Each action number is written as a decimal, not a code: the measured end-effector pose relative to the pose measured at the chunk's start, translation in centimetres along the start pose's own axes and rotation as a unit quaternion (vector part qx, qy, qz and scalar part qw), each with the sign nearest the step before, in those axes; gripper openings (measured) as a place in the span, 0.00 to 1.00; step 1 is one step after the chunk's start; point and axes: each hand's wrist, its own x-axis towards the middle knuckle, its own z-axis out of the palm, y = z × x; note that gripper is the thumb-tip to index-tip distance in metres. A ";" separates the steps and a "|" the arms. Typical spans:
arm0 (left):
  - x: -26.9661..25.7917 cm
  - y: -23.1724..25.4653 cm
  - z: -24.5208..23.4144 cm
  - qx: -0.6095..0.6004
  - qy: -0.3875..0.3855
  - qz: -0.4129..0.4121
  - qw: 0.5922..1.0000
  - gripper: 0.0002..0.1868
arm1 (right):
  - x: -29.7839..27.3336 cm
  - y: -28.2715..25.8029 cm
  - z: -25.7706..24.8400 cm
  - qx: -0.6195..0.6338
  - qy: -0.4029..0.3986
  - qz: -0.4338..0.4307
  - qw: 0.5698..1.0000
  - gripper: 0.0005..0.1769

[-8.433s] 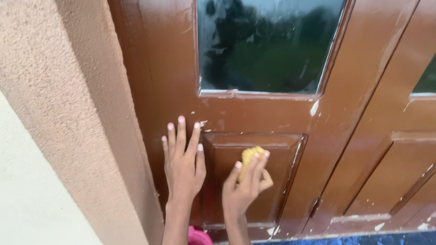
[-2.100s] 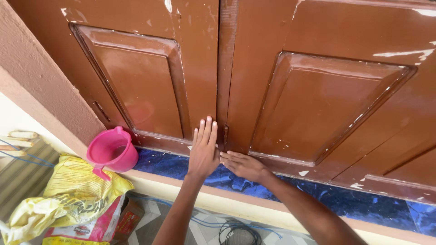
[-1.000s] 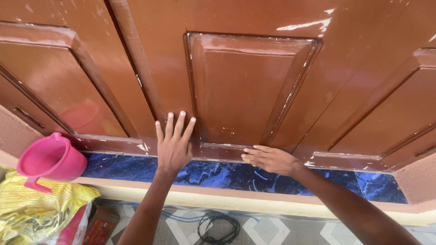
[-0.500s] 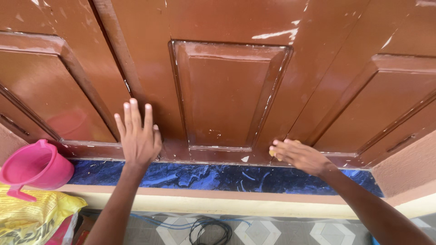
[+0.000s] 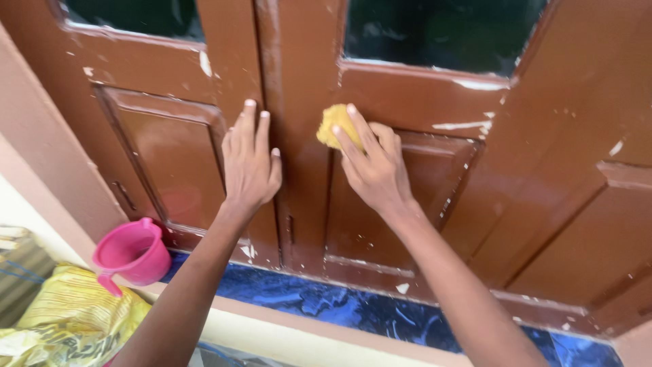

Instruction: The person wipes the surface of a brown double door using a yellow sponge. They clean the glass panels and wooden panels, moving from top to bottom and side to side.

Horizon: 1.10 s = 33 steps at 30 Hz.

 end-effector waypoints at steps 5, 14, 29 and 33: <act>1.9 -1.1 -2.5 0.027 0.010 0.012 1.000 0.34 | 3.0 -3.4 5.3 -0.020 -0.001 0.057 0.998 0.24; 7.3 -5.8 -5.6 0.011 0.028 0.037 0.999 0.36 | 8.5 -4.9 12.5 -0.055 0.095 0.076 0.991 0.23; 15.4 -8.8 -5.5 -0.040 0.097 0.084 0.991 0.32 | 17.5 -2.5 12.7 -0.163 0.189 0.096 0.964 0.25; 18.0 -8.3 -6.0 -0.062 0.112 0.094 0.987 0.32 | 18.8 -3.9 11.8 -0.154 0.182 0.130 0.962 0.25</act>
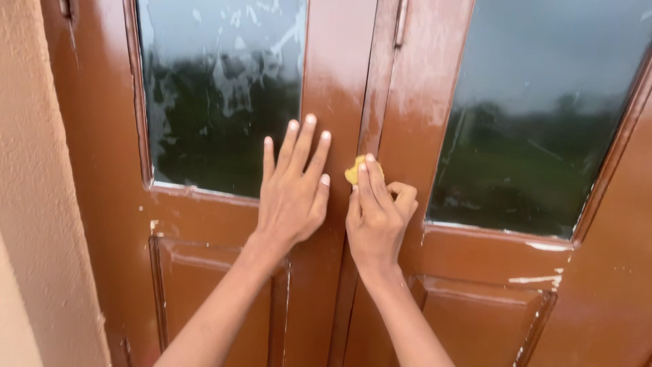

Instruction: The person wipes the surface of a brown double door using a yellow sponge. They clean the glass panels and wooden panels, moving from top to bottom and side to side.

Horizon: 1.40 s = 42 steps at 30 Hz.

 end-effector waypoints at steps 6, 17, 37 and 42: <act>4.4 -1.0 -0.1 0.017 0.031 0.046 0.998 0.33 | 10.2 2.2 3.1 -0.034 0.057 -0.056 0.996 0.22; 12.9 -2.2 -0.1 0.020 0.102 0.052 0.993 0.33 | 15.9 1.8 3.6 -0.054 0.053 -0.079 0.994 0.19; 21.5 -3.4 0.6 0.046 0.155 0.068 0.985 0.34 | 28.3 4.2 8.3 -0.012 0.156 -0.102 0.982 0.11; 22.3 -3.7 0.8 0.054 0.172 0.069 0.981 0.35 | 26.8 3.9 8.2 -0.015 0.149 -0.130 0.980 0.14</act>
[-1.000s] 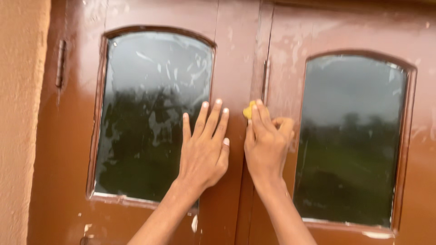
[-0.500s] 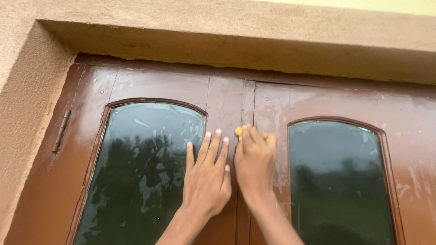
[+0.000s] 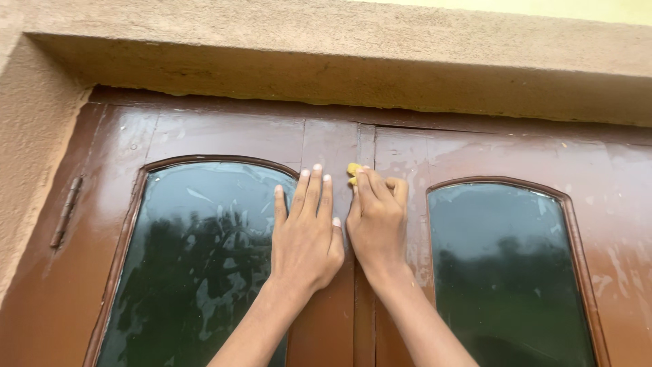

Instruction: The person wipes the surface of a brown double door using a yellow sponge. They clean the glass panels and wooden panels, moving from top to bottom and side to side.

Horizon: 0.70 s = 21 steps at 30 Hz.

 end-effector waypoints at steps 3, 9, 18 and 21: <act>0.2 -0.2 0.1 -0.014 0.038 0.020 0.999 0.34 | 1.3 1.5 0.6 -0.016 0.001 -0.036 0.999 0.14; 1.0 -1.4 0.1 -0.027 0.072 0.037 0.996 0.29 | 4.9 4.9 3.2 -0.011 0.038 -0.024 0.999 0.14; 0.4 -1.2 0.3 -0.032 0.046 -0.001 0.998 0.33 | 6.6 1.8 1.1 -0.093 -0.183 0.116 0.972 0.19; 0.4 -1.1 0.3 -0.028 0.048 -0.015 0.998 0.32 | 6.5 1.0 0.4 -0.102 -0.216 0.057 0.969 0.20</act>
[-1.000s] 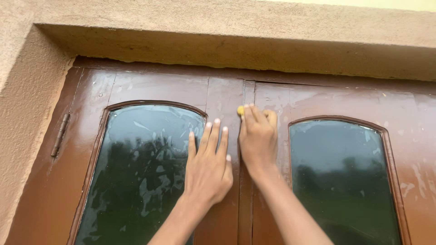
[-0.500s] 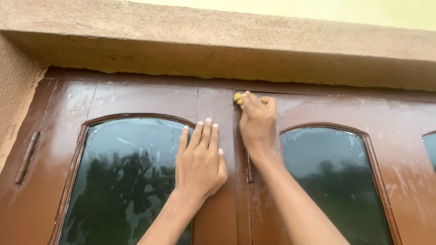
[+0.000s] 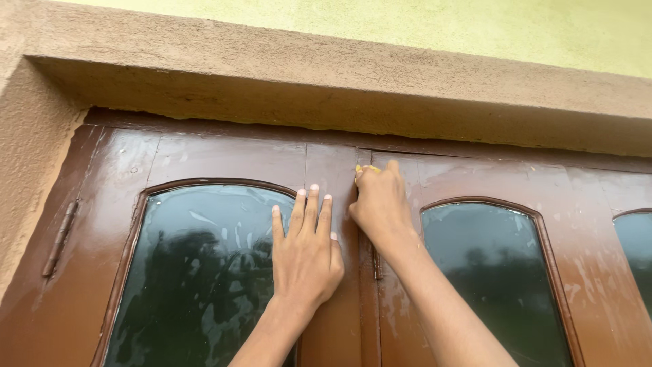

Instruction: The person wipes the surface of a brown double door using a yellow sponge. They clean the glass panels and wooden panels, moving from top to bottom and side to side.

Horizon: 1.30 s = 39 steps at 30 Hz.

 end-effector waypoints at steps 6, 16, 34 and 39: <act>-0.3 0.4 -0.3 0.008 -0.014 -0.019 1.000 0.31 | -4.7 -0.9 -0.8 -0.030 0.026 -0.075 0.996 0.27; -4.4 1.9 -1.8 0.021 -0.035 -0.045 0.998 0.31 | -12.3 -2.3 -1.6 -0.009 0.006 -0.059 0.998 0.35; -9.6 3.8 -3.4 0.042 -0.068 -0.068 0.994 0.31 | -18.9 -3.7 -1.3 0.031 0.078 -0.031 0.996 0.30; -11.4 4.5 -4.3 0.037 -0.077 -0.075 0.993 0.31 | -22.5 -4.1 -1.9 0.029 0.067 -0.027 0.997 0.33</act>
